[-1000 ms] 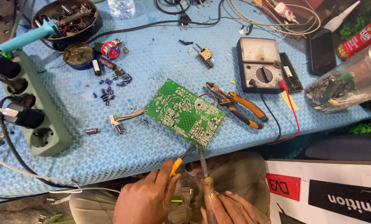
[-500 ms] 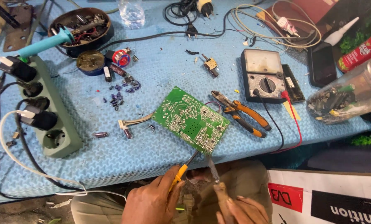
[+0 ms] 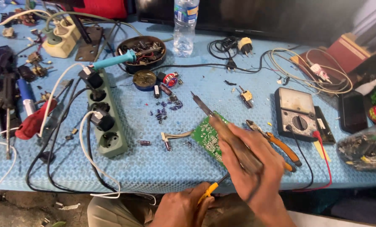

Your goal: Soldering and desoldering electronic components on a printed circuit board using a soldering iron and a probe tool.

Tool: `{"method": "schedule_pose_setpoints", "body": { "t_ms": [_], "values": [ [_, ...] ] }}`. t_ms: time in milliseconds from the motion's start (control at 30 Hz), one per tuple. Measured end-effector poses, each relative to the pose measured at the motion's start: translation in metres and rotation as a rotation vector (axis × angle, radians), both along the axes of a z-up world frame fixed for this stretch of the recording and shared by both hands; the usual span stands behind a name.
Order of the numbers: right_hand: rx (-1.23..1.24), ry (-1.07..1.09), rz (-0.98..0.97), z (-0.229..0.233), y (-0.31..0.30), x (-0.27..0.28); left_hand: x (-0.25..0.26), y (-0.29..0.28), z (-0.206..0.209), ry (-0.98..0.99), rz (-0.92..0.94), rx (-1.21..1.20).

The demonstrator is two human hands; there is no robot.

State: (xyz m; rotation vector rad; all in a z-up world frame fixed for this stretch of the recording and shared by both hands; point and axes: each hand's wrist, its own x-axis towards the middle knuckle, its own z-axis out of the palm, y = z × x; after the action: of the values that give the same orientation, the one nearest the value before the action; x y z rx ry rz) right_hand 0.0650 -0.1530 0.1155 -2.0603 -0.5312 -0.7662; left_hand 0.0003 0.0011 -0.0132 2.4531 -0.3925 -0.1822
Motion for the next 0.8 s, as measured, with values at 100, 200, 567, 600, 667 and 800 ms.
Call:
{"method": "schedule_pose_setpoints", "body": {
  "t_ms": [100,200,567,600,667,800],
  "values": [
    [-0.053,0.11,0.161,-0.004,0.032,0.044,0.008,0.008,0.007,0.071,-0.034,-0.097],
    [-0.088,0.157,0.336,-0.022,0.066,0.086,0.016,0.018,0.023,0.252,-0.077,-0.193],
    [-0.296,0.293,0.228,-0.029,0.134,0.146,0.037,0.036,0.045,0.526,-0.239,-0.242],
    [-0.307,0.31,0.209,-0.028,0.135,0.147,0.037,0.035,0.047,0.538,-0.231,-0.246],
    [-0.318,0.326,0.189,-0.031,0.135,0.148,0.035,0.036,0.05,0.549,-0.224,-0.248],
    [-0.203,0.347,0.251,-0.014,0.12,0.127,0.031,0.032,0.044,0.445,-0.198,-0.17]
  ]
}}
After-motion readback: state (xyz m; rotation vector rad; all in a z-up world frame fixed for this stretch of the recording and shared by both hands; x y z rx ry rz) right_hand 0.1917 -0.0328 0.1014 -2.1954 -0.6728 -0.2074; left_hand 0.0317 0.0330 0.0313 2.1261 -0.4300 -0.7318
